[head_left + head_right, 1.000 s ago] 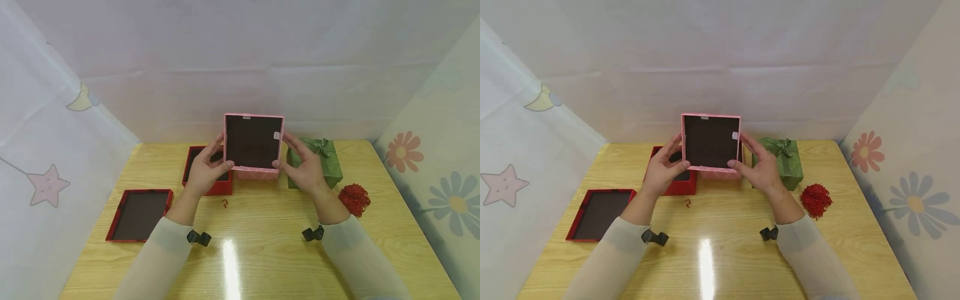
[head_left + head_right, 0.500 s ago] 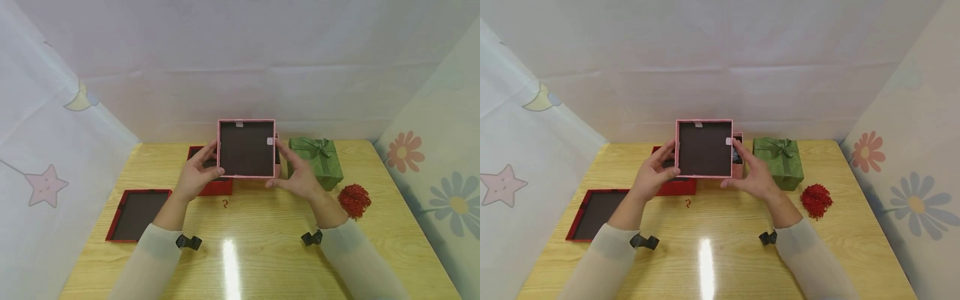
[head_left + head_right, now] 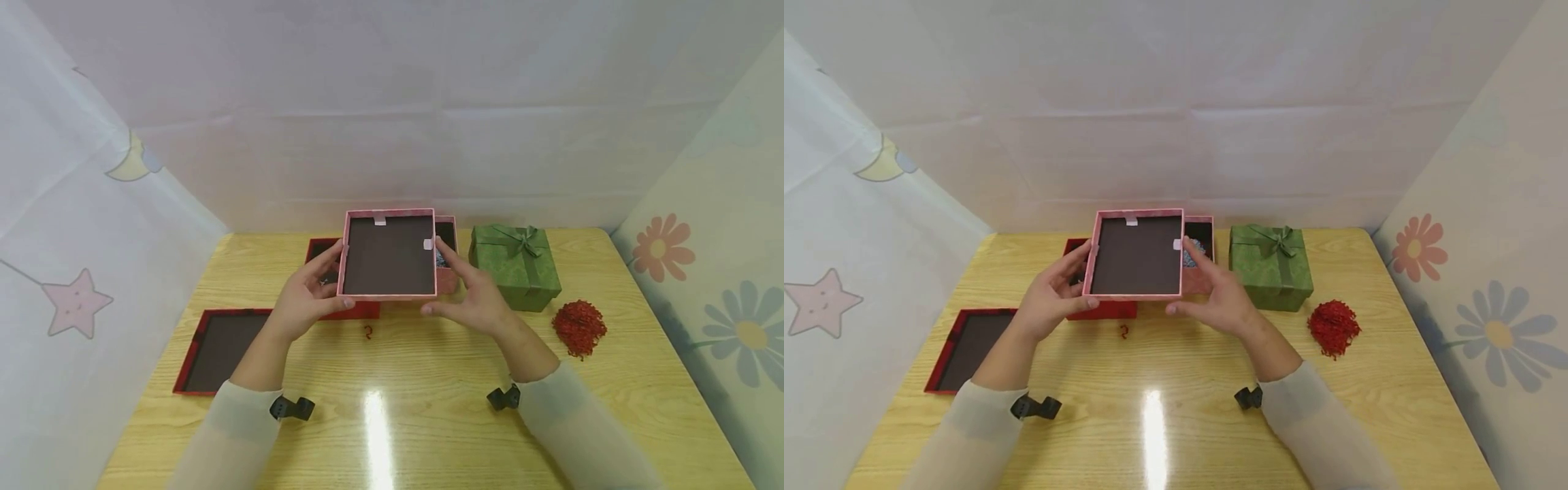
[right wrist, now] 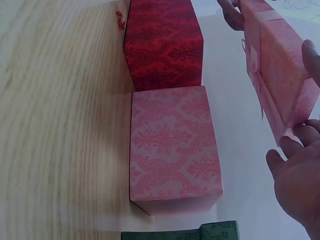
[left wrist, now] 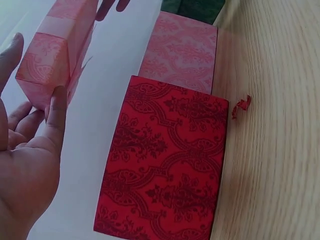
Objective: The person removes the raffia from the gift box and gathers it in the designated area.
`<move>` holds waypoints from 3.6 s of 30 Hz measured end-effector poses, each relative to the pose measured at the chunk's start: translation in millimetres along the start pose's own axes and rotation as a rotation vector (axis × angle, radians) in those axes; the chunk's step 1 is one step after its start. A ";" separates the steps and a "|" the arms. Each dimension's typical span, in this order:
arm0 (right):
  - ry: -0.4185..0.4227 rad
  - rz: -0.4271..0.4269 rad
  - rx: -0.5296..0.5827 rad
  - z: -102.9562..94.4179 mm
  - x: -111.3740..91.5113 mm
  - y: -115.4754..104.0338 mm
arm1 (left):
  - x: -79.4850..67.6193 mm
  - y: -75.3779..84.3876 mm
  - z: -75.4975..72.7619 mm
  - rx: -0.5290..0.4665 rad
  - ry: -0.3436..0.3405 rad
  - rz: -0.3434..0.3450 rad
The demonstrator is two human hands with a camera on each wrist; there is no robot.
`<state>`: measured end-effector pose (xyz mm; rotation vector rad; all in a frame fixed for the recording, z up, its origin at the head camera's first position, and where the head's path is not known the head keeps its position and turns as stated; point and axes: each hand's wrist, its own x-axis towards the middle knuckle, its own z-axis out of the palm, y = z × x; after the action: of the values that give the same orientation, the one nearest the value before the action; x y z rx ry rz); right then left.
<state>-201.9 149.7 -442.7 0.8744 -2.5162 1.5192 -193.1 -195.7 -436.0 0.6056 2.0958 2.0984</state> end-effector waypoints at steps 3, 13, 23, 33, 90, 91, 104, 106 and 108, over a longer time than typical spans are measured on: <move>0.008 -0.011 0.004 4.0 -1.5 -0.5 | -5.5 1.8 -0.3 0.001 0.004 -0.018; 0.017 -0.032 -0.015 20.8 -8.1 -6.5 | -29.2 6.4 -3.6 0.069 0.043 -0.050; -0.048 -0.049 0.057 38.4 -15.1 -12.0 | -58.3 5.3 -11.8 0.131 0.073 -0.095; -0.103 -0.068 0.034 56.1 -23.7 -17.8 | -90.2 5.8 -17.0 0.130 0.098 -0.063; -0.445 0.173 -0.181 116.2 -48.8 -15.5 | -172.2 -32.5 -11.7 0.227 0.187 -0.489; -0.452 0.178 -0.187 117.0 -48.1 -15.1 | -172.1 -33.4 -12.0 0.226 0.187 -0.499; -0.506 0.203 -0.299 123.2 -42.1 -20.9 | -171.1 -35.6 -12.2 0.287 0.157 -0.522; -0.509 0.202 -0.304 123.6 -41.8 -21.3 | -169.9 -34.2 -10.9 0.310 0.153 -0.532; -0.515 0.197 -0.309 123.7 -41.5 -21.7 | -168.5 -32.7 -9.4 0.331 0.149 -0.545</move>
<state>-129.0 56.9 -502.5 1.1045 -3.1682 0.9852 -48.9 -263.1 -501.0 -0.1064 2.3602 1.5526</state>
